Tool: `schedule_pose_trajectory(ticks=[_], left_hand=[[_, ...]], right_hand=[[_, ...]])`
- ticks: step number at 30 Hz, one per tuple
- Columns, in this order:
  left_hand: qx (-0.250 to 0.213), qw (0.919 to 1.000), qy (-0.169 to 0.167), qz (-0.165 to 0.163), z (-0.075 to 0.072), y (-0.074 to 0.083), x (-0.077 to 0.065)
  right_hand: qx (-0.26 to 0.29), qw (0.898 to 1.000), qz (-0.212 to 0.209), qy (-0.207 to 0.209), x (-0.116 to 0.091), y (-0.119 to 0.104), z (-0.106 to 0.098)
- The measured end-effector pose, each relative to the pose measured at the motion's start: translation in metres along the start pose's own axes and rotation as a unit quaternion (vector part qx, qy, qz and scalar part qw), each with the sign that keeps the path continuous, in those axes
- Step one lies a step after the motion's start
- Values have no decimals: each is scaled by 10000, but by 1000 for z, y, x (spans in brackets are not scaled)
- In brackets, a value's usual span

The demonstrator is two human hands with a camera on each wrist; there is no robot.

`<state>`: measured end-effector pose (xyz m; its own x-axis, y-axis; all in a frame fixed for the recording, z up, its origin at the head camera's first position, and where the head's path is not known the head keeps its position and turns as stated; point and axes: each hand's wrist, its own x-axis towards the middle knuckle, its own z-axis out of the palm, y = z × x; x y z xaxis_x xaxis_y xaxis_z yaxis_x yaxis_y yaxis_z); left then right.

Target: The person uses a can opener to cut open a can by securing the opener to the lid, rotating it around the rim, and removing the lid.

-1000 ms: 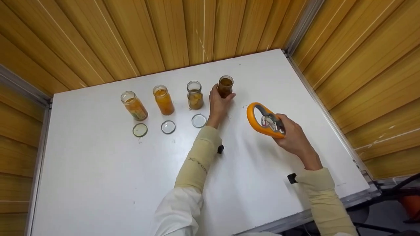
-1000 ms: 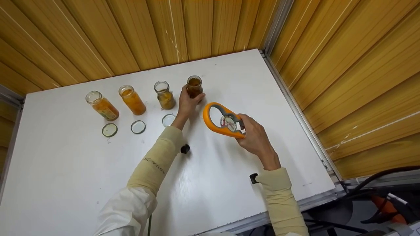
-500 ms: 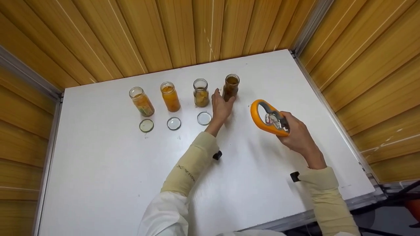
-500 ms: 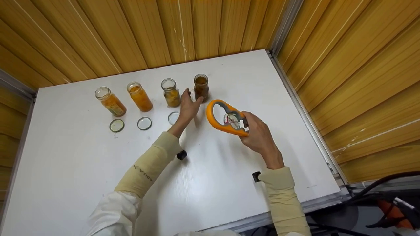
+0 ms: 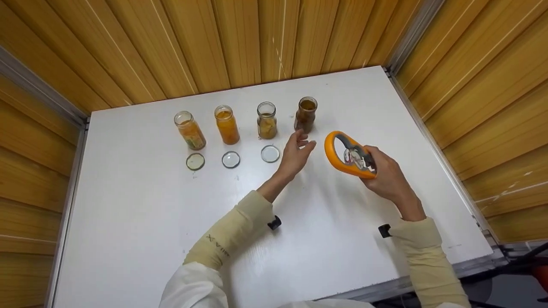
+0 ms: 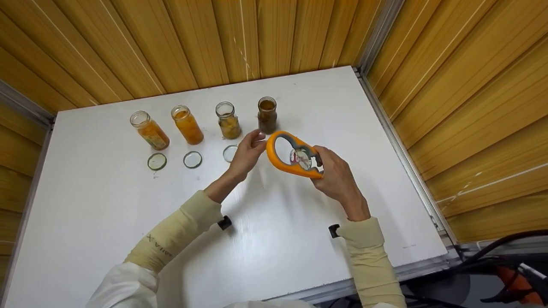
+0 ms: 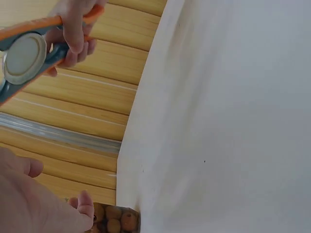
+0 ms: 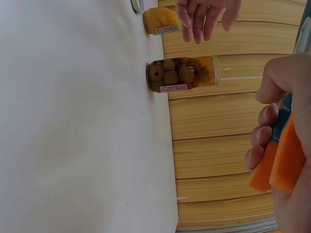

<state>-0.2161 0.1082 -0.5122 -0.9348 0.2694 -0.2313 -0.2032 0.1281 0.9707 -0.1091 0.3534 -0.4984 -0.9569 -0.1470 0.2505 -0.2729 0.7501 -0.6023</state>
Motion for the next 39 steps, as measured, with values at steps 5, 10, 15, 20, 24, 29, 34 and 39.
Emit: schedule_pose_trajectory(ticks=[5, 10, 15, 20, 24, 29, 34, 39], left_hand=[[-533, 9978, -378, -96, -3, 4, -24], [-927, 9935, -640, -159, -11, 8, -44], [-1064, 9897, -947, -139, -17, 12, -57], [-1319, 9828, -1288, -95, -21, 16, -69], [-1566, 9756, -1540, -63, -25, 18, -75], [-1590, 9737, -1628, -70, -27, 18, -80], [-1479, 9741, -1709, -84, -28, 14, -83], [-1369, 9742, -1790, -105, -28, 6, -87]], right_hand=[[8, 10000, -29, 13, 1, -4, 3], [51, 9998, -184, 57, 2, -8, 8], [66, 9996, -272, 46, 3, -12, 10], [-10, 9993, -385, -41, 3, -17, 9], [-83, 9984, -556, -43, 2, -20, 9], [-142, 9973, -719, -92, 1, -24, 13], [-248, 9965, -760, -252, 0, -29, 18], [-318, 9952, -838, -403, 1, -34, 21]])
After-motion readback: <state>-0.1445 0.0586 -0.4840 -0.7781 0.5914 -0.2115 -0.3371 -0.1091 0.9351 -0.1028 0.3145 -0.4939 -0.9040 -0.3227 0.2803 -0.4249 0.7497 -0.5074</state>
